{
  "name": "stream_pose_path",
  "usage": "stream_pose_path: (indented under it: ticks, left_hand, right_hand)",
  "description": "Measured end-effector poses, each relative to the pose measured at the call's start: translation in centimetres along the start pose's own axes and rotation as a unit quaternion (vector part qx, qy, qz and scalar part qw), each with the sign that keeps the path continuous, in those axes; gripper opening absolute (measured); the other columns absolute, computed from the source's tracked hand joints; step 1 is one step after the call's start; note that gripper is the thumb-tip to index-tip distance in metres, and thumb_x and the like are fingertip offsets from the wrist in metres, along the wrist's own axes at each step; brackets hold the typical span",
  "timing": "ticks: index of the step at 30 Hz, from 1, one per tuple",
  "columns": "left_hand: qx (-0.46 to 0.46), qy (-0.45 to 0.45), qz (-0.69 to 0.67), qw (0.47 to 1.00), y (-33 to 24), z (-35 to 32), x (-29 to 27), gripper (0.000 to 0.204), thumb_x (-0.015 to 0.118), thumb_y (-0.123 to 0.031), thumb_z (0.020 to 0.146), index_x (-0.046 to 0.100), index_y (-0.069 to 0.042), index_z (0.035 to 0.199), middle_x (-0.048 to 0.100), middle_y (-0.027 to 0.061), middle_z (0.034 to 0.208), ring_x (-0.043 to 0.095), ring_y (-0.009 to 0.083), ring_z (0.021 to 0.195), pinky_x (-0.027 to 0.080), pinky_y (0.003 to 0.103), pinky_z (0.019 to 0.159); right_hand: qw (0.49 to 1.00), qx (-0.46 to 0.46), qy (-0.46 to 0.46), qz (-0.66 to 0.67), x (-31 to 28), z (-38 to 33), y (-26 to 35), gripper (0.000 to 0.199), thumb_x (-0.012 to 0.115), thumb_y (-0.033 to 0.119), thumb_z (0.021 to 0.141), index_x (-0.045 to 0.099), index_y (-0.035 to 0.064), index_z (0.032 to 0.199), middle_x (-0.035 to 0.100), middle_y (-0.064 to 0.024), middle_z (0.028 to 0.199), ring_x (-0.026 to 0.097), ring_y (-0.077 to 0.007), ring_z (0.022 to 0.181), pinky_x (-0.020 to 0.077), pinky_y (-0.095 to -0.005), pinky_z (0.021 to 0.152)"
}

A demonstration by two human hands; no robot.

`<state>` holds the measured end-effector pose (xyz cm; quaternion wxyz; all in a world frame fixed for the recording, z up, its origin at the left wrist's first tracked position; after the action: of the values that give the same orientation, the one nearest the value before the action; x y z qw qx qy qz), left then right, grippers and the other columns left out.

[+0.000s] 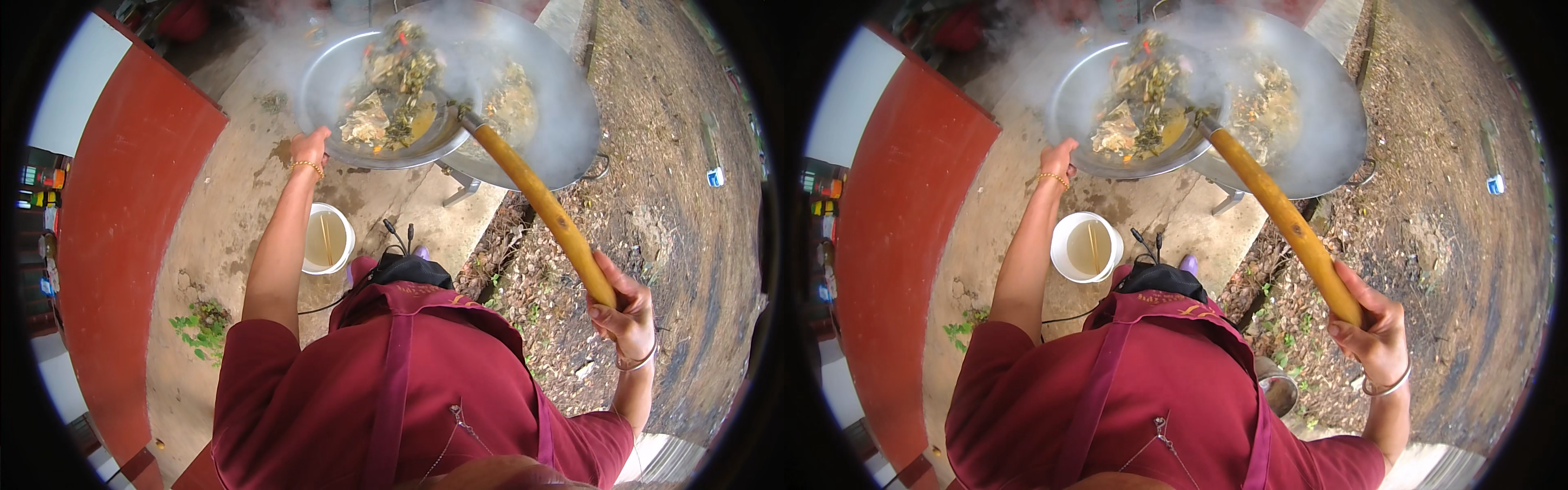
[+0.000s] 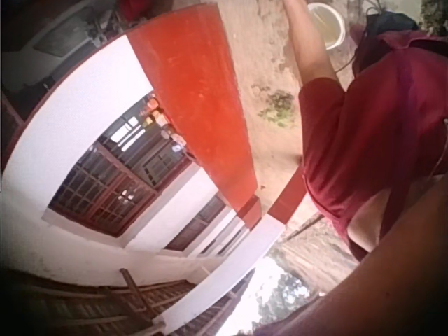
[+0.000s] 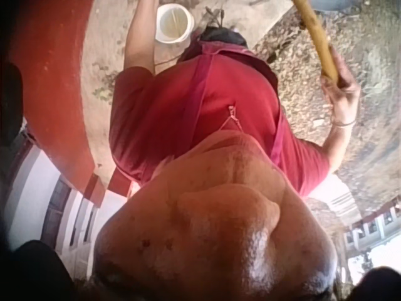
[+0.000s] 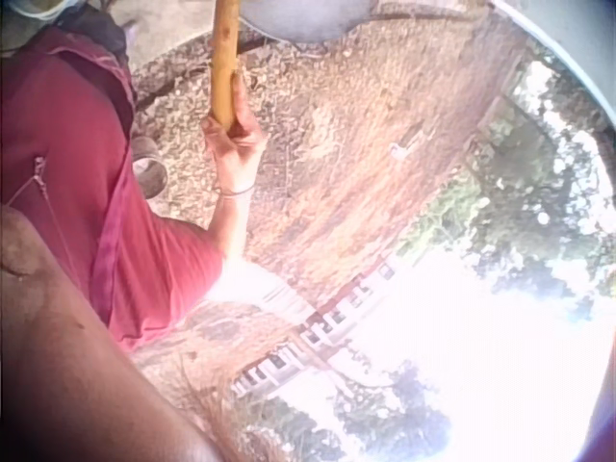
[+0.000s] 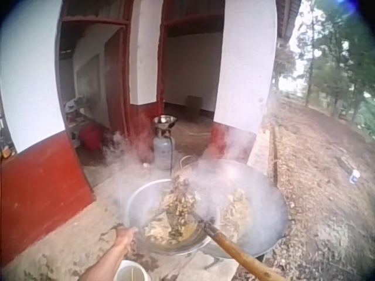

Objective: The person stirs a mixture in a large wok over an outdoor gas burner, then transfers the cooked food into a metal bowl. The person repeats this process multiple times, moving between the wok and the bowl.

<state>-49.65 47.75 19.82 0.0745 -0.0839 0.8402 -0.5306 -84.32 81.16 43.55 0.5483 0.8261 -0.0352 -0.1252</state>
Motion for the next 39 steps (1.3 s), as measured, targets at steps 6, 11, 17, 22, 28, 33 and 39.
stream_pose_path:
  ticks: [6,11,17,22,28,33,39]
  left_hand:
    - [-0.022,-0.007,0.0,1.0,0.8,1.0,-0.2,0.019,0.062,-0.009,0.062,0.047,0.002,0.06,0.047,0.0066,0.051,0.037,0.0131,0.034,0.024,0.028,0.031]
    - [-0.007,0.001,-0.011,1.0,0.6,0.9,0.0,0.019,0.062,-0.009,0.062,0.047,0.001,0.059,0.046,0.0054,0.051,0.037,0.013,0.034,0.024,0.028,0.031]
    - [-0.004,0.003,-0.025,1.0,0.7,1.2,0.0,0.017,0.062,-0.009,0.062,0.049,0.001,0.062,0.046,0.0051,0.051,0.037,0.0127,0.034,0.024,0.028,0.031]
    - [-0.008,0.011,-0.02,1.0,0.8,0.9,0.0,0.015,0.062,-0.009,0.064,0.049,-0.002,0.064,0.045,0.0032,0.052,0.036,0.0116,0.035,0.022,0.026,0.031]
    - [-0.003,0.014,-0.011,1.0,0.8,0.9,-0.2,0.014,0.062,-0.01,0.065,0.049,-0.005,0.064,0.043,0.0013,0.053,0.035,0.0103,0.036,0.021,0.025,0.032]
    - [-0.005,0.031,-0.017,0.999,0.8,0.9,0.3,0.014,0.062,-0.01,0.063,0.053,-0.001,0.068,0.048,0.0035,0.056,0.04,0.0115,0.038,0.025,0.027,0.032]
    - [-0.006,0.019,-0.001,1.0,0.5,0.6,0.0,0.017,0.062,-0.013,0.065,0.048,-0.004,0.066,0.045,0.0025,0.054,0.035,0.0106,0.035,0.022,0.024,0.031]
  right_hand:
    - [0.994,0.027,0.015,-0.106,0.4,1.3,-0.2,0.058,0.06,-0.01,0.066,0.045,0.0002,0.121,0.052,0.0005,0.07,0.045,-0.0033,0.058,0.0364,-0.0159,0.052]
    - [0.939,-0.11,-0.019,-0.324,0.1,1.1,1.6,0.056,0.059,-0.01,0.063,0.05,0.0028,0.117,0.057,-0.0065,0.071,0.051,-0.0102,0.057,0.0408,-0.0229,0.053]
    - [0.839,-0.195,-0.077,-0.502,1.2,0.3,4.9,0.059,0.059,-0.009,0.059,0.054,0.0129,0.114,0.054,-0.011,0.069,0.052,-0.0231,0.053,0.0425,-0.0309,0.05]
    - [0.763,-0.246,-0.121,-0.586,1.6,-0.4,6.3,0.057,0.058,-0.009,0.062,0.054,0.014,0.115,0.051,-0.0102,0.067,0.051,-0.0231,0.051,0.0422,-0.0324,0.049]
    - [0.839,-0.221,-0.146,-0.475,-1.9,-0.6,5.5,0.056,0.056,-0.01,0.065,0.051,0.0085,0.118,0.057,-0.0072,0.077,0.051,-0.016,0.056,0.0415,-0.0251,0.051]
    - [0.965,-0.067,-0.16,-0.195,-6.6,0.0,2.3,0.051,0.057,-0.004,0.071,0.045,-0.0007,0.12,0.056,-0.0004,0.074,0.042,-0.0043,0.048,0.034,-0.0167,0.041]
    - [0.96,-0.005,-0.225,-0.165,-12.9,6.0,-1.0,0.054,0.057,-0.003,0.07,0.044,0.0018,0.121,0.05,0.0026,0.061,0.037,-0.0015,0.039,0.0269,-0.016,0.034]
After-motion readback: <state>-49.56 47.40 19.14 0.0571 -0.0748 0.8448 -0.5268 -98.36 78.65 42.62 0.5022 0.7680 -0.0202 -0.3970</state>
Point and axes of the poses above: each hand's wrist, its own z-axis towards the middle knuckle, its own x-axis out of the palm, y = z × x, the point moved 8 cm from there along z, towards the middle knuckle
